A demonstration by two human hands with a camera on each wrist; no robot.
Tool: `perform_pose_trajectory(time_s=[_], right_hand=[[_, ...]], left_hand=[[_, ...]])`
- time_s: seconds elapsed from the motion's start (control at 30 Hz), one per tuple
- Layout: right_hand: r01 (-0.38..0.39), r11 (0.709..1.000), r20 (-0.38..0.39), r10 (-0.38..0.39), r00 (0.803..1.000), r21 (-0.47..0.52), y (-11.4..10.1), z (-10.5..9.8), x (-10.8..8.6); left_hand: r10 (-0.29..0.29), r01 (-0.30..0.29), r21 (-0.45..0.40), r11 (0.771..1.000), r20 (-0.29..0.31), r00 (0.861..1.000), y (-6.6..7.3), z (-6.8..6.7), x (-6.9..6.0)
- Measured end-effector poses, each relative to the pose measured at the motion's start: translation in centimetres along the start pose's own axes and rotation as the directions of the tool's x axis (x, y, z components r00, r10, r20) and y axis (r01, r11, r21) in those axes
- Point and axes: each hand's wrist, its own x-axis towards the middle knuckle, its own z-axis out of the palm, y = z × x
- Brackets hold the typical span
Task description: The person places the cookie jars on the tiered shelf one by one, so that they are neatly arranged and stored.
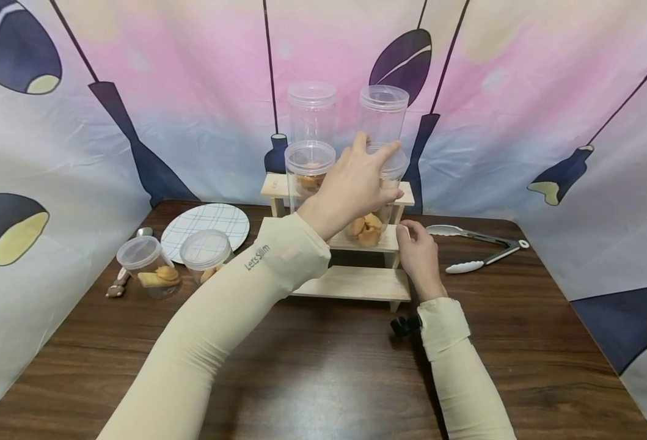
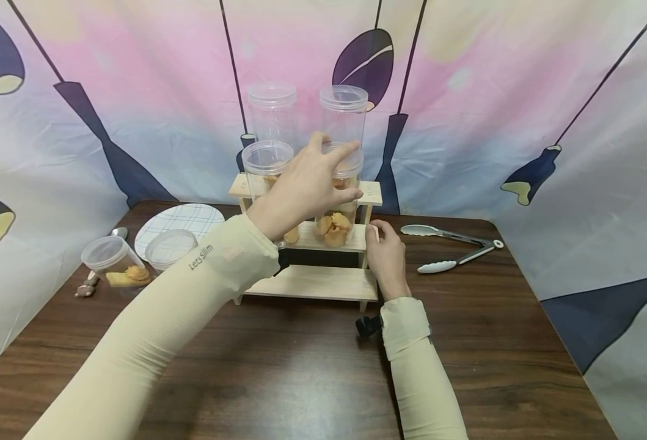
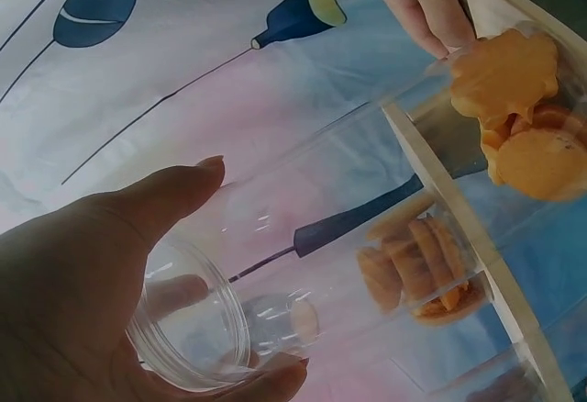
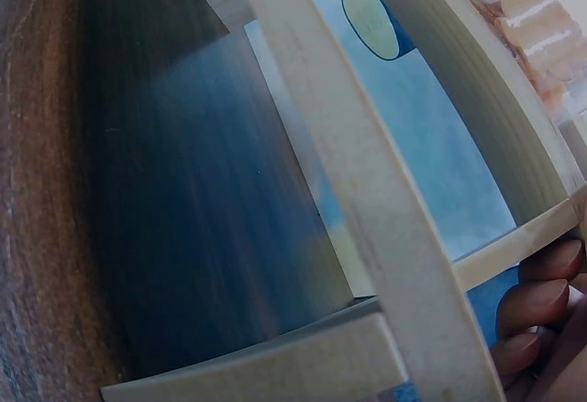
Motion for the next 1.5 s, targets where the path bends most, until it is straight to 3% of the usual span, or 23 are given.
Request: perform_pose_trajectory(time_s=[1.23,1.33,1.5], right_hand=[[0.001,1.0,-0.012,-0.001,1.0,0.001,0.0,0.2,0.0],[-0.003,1.0,-0.01,0.003,1.0,0.003,-0.1,0.2,0.0],[-0.02,1.0,-0.002,0.02,1.0,0.009,-0.1,0.1,0.1]], left_hand=[[-0.123,0.119,0.072,0.99,0.052,0.991,1.2,-0.4,0.2],[-0.113,0.109,0.111,0.988,0.028,0.993,1.5,-0.6,0.0],[-0.043,0.045,0.167,0.985,-0.02,0.999,1.9,-1.5,-1.1]])
